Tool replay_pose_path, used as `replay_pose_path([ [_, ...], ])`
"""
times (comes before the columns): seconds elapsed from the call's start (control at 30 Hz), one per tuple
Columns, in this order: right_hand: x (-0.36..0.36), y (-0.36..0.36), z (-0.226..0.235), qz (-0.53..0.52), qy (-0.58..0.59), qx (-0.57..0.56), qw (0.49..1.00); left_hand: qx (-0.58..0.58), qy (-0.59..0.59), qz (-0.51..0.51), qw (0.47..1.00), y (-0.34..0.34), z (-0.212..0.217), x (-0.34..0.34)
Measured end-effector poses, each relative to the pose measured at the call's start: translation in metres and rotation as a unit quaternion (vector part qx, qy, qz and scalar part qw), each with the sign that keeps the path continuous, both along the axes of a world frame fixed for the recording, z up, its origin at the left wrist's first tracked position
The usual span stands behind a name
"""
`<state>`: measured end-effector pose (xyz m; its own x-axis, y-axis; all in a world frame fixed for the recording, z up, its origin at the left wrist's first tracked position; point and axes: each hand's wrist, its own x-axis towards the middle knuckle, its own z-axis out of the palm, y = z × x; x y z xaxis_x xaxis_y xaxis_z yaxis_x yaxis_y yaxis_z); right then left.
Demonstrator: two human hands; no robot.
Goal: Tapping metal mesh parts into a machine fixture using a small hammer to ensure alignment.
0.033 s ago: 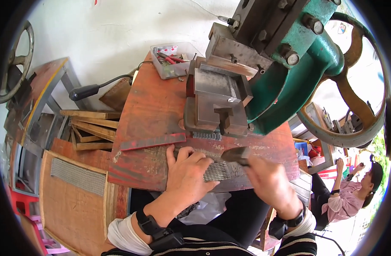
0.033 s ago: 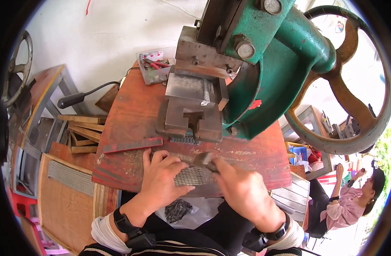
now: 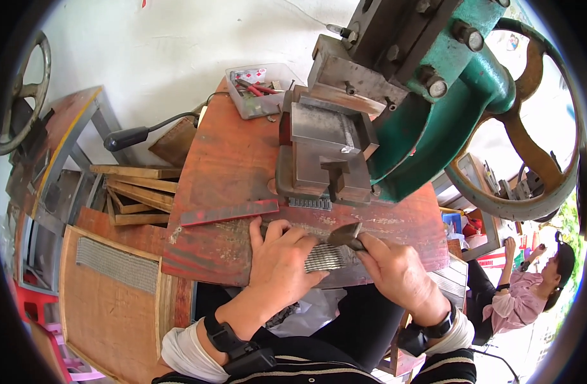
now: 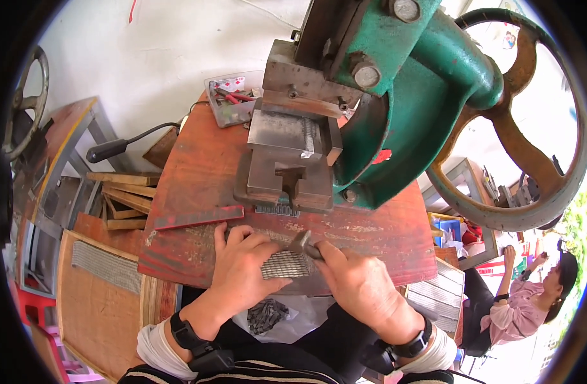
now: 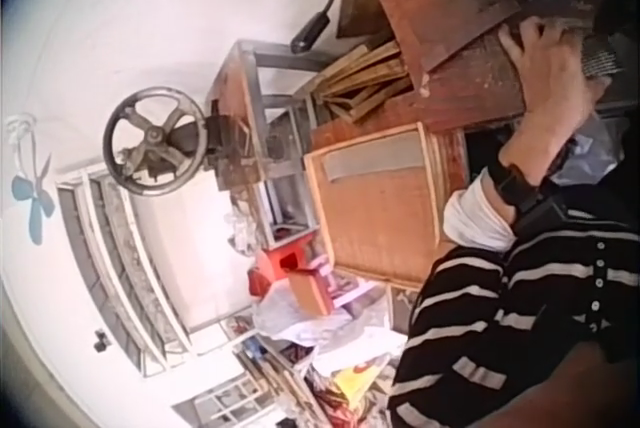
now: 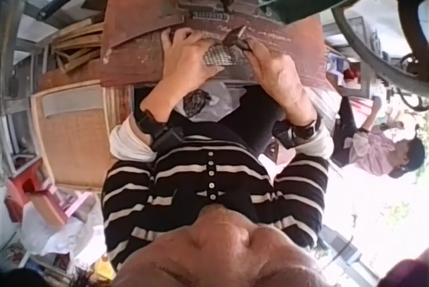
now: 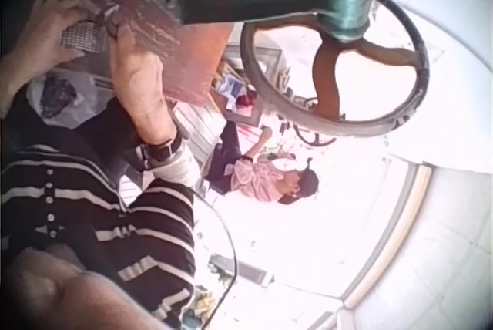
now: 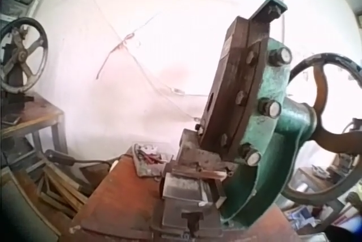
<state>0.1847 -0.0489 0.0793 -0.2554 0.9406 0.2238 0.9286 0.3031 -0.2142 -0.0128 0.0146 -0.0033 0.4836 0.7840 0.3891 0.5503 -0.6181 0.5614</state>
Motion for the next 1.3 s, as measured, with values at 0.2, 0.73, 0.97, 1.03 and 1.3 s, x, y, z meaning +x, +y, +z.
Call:
replay_pose_path([
  [0.2, -0.009, -0.009, 0.025, 0.007, 0.027, 0.034, 0.999, -0.016, 0.011, 0.01, 1.0, -0.001, -0.001, -0.003],
  [0.73, -0.006, -0.009, 0.001, -0.021, 0.06, 0.004, 0.998, 0.001, 0.001, 0.005, 1.0, -0.002, 0.001, -0.002],
  [0.97, -0.01, -0.001, -0.01, -0.018, 0.033, -0.026, 0.999, -0.007, -0.005, 0.004, 1.0, -0.002, 0.005, -0.003],
  [1.03, -0.011, -0.001, -0.008, -0.021, 0.021, -0.033, 0.999, -0.01, -0.005, 0.003, 1.0, -0.002, 0.004, -0.003],
  [1.3, -0.02, 0.0, 0.007, -0.03, 0.004, 0.005, 1.0, -0.004, -0.013, 0.012, 1.0, -0.002, -0.002, -0.002],
])
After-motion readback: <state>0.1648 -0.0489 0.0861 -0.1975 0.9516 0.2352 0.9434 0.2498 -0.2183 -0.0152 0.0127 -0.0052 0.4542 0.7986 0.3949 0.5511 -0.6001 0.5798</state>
